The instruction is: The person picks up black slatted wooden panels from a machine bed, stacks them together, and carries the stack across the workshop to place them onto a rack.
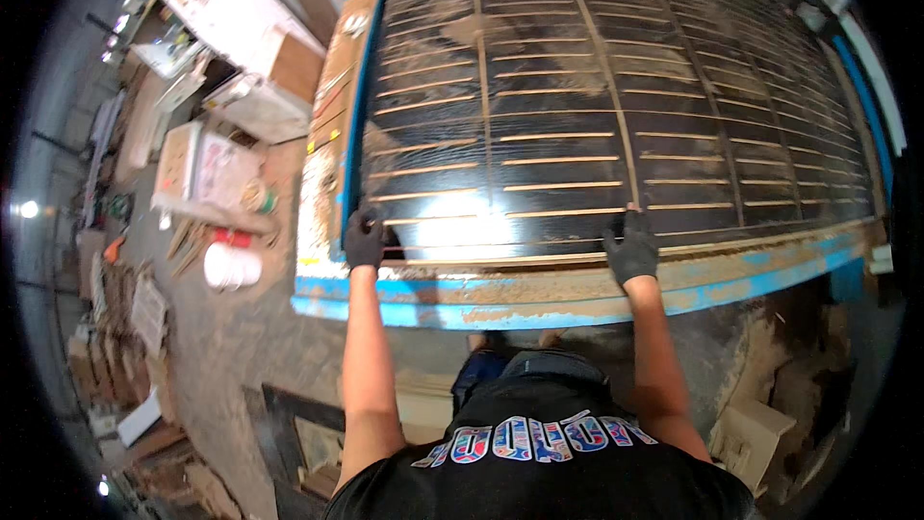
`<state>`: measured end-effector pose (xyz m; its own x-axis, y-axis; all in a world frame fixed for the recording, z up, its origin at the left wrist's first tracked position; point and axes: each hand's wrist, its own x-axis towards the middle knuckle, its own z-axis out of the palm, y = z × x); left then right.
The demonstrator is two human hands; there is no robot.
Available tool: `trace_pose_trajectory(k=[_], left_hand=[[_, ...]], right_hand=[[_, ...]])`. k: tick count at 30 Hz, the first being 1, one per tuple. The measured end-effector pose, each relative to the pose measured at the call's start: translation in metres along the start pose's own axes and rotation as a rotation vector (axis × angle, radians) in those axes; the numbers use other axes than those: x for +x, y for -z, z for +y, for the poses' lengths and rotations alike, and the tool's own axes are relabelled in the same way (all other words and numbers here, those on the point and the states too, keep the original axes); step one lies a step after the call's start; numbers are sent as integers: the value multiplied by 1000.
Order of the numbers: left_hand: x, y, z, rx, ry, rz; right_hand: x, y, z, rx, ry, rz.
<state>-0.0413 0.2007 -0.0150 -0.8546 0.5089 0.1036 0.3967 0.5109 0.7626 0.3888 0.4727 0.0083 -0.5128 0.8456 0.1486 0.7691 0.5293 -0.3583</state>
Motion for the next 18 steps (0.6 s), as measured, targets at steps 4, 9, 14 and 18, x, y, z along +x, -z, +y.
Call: trace_pose_trajectory(k=[4, 9, 14, 18], left_hand=[[-6, -6, 23, 111, 144, 153], [-1, 6, 66, 188, 294, -9], [18, 13, 19, -189, 407, 121], [24, 28, 18, -118, 240, 166]], right_hand=[[6, 20, -19, -32, -144, -51], [22, 14, -4, 80, -271, -78], [42, -24, 27, 440, -353, 70], [58, -21, 46, 701, -405, -85]])
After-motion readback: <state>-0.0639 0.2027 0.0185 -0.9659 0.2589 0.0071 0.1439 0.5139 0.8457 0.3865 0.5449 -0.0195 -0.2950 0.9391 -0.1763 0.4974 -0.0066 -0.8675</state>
